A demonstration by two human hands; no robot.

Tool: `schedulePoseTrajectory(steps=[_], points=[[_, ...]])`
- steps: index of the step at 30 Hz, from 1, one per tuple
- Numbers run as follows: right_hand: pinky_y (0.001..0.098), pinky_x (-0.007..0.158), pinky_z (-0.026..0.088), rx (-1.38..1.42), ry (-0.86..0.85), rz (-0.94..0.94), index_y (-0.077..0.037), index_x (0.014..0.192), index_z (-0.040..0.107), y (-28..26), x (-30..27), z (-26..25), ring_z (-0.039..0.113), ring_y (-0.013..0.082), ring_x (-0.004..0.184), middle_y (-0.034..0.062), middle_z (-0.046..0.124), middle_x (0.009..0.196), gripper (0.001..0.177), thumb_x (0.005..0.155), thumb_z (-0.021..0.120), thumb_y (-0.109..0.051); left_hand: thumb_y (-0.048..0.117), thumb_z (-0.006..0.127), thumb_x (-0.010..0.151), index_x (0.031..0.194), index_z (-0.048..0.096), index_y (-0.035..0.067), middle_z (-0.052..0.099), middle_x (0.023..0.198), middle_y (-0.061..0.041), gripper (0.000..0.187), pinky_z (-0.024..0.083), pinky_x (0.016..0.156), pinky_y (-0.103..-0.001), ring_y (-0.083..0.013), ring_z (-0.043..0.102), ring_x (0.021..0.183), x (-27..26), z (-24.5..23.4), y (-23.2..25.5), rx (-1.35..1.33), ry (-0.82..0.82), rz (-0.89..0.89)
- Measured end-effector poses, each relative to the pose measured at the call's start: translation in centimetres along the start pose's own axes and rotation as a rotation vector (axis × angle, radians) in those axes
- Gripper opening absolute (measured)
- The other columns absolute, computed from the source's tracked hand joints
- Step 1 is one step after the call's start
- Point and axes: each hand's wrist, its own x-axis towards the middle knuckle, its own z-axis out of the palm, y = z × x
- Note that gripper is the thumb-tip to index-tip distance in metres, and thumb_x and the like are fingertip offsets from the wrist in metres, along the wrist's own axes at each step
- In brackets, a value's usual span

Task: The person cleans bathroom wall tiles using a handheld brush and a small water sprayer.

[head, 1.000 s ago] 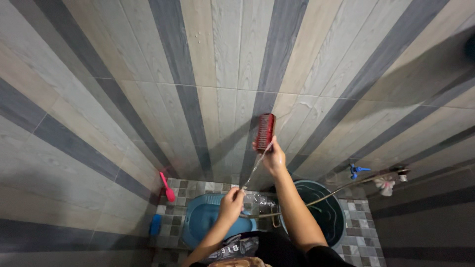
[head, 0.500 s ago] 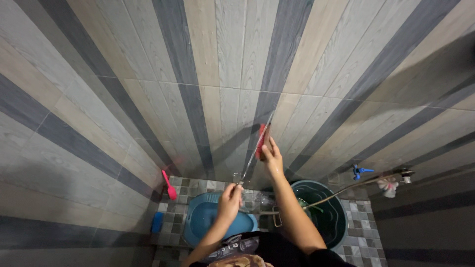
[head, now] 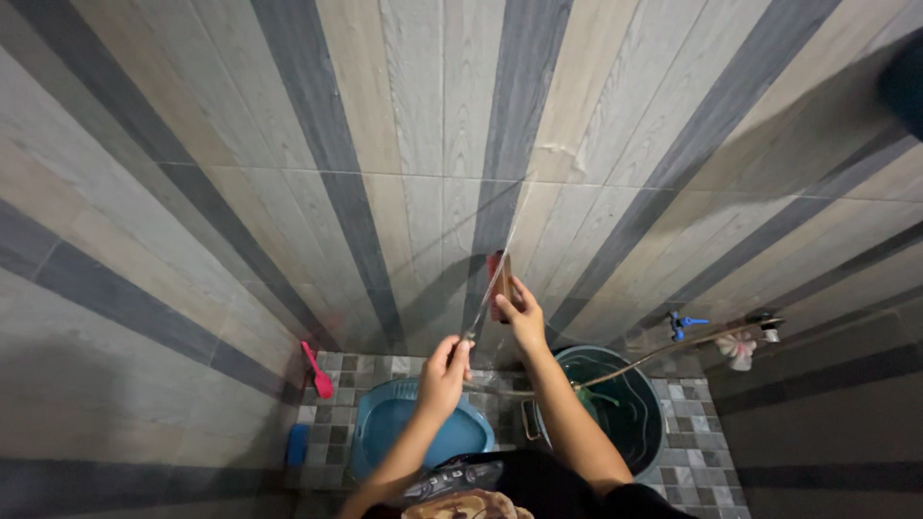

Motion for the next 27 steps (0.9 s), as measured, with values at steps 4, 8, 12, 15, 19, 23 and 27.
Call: schedulePoseTrajectory(steps=[4,8,12,15,19,23,27], points=[[0.0299,0.075,0.056,-0.061,0.034,0.008,-0.004,0.15,0.048,-1.3,-0.7,0.3,0.07,0.0147,0.095,0.0101,0.071,0.121,0.069,0.089,0.075,-0.014,0.025,0.058,0.104,0.11,0.068,0.002,0.058,0.069,0.001,0.025,0.047,0.058,-0.024,-0.0064,0.055,0.062,1.5,1.2,1.3,-0.015,-0.03,0.051],[0.0287,0.081,0.057,-0.092,0.005,-0.059,-0.003,0.149,0.05,-1.7,-1.1,-0.5,0.069,0.0139,0.101,0.0106,0.07,0.124,0.066,0.09,0.077,-0.013,0.024,0.059,0.104,0.11,0.068,0.002,0.057,0.072,0.002,0.024,0.047,0.058,-0.023,-0.0059,0.055,0.063,2.5,2.4,1.9,-0.046,-0.05,0.056],[0.0284,0.079,0.056,-0.079,-0.049,-0.085,-0.003,0.15,0.051,-2.2,-1.6,-1.2,0.068,0.0145,0.097,0.0112,0.07,0.118,0.064,0.091,0.076,-0.01,0.023,0.058,0.104,0.109,0.067,0.002,0.057,0.072,0.002,0.023,0.047,0.058,-0.023,-0.0058,0.054,0.063,2.9,3.3,2.4,-0.047,-0.06,0.074],[0.027,0.08,0.057,-0.078,-0.063,-0.089,-0.002,0.148,0.051,-2.8,-2.0,-1.4,0.068,0.0125,0.099,0.0083,0.071,0.12,0.062,0.091,0.075,-0.009,0.022,0.058,0.104,0.11,0.066,0.002,0.057,0.074,0.002,0.022,0.048,0.06,-0.023,-0.0059,0.055,0.064,3.2,4.0,2.7,-0.042,-0.077,0.11],[0.0286,0.071,0.057,-0.033,-0.085,-0.024,-0.003,0.148,0.051,-2.9,-2.1,-1.7,0.068,0.0136,0.087,0.0087,0.071,0.114,0.061,0.092,0.073,-0.009,0.022,0.056,0.107,0.114,0.064,0.001,0.057,0.075,0.002,0.023,0.049,0.065,-0.023,-0.0059,0.056,0.068,3.8,4.6,3.2,-0.057,-0.11,0.172],[0.0335,0.073,0.056,-0.052,-0.062,0.004,-0.005,0.148,0.051,-2.3,-1.7,-1.7,0.066,0.0185,0.086,0.0126,0.072,0.113,0.064,0.089,0.075,-0.012,0.022,0.055,0.105,0.117,0.064,0.002,0.058,0.077,0.002,0.025,0.049,0.064,-0.023,-0.0065,0.056,0.069,4.5,4.7,3.8,-0.115,-0.089,0.196],[0.0376,0.103,0.049,-0.425,0.1,-0.475,-0.002,0.147,0.053,-4.5,-2.4,-0.8,0.062,0.0237,0.121,0.014,0.065,0.133,0.068,0.087,0.083,-0.012,0.022,0.056,0.106,0.119,0.065,0.002,0.057,0.079,0.002,0.025,0.047,0.065,-0.023,-0.0071,0.055,0.069,4.8,4.2,3.5,-0.14,-0.042,0.197]])
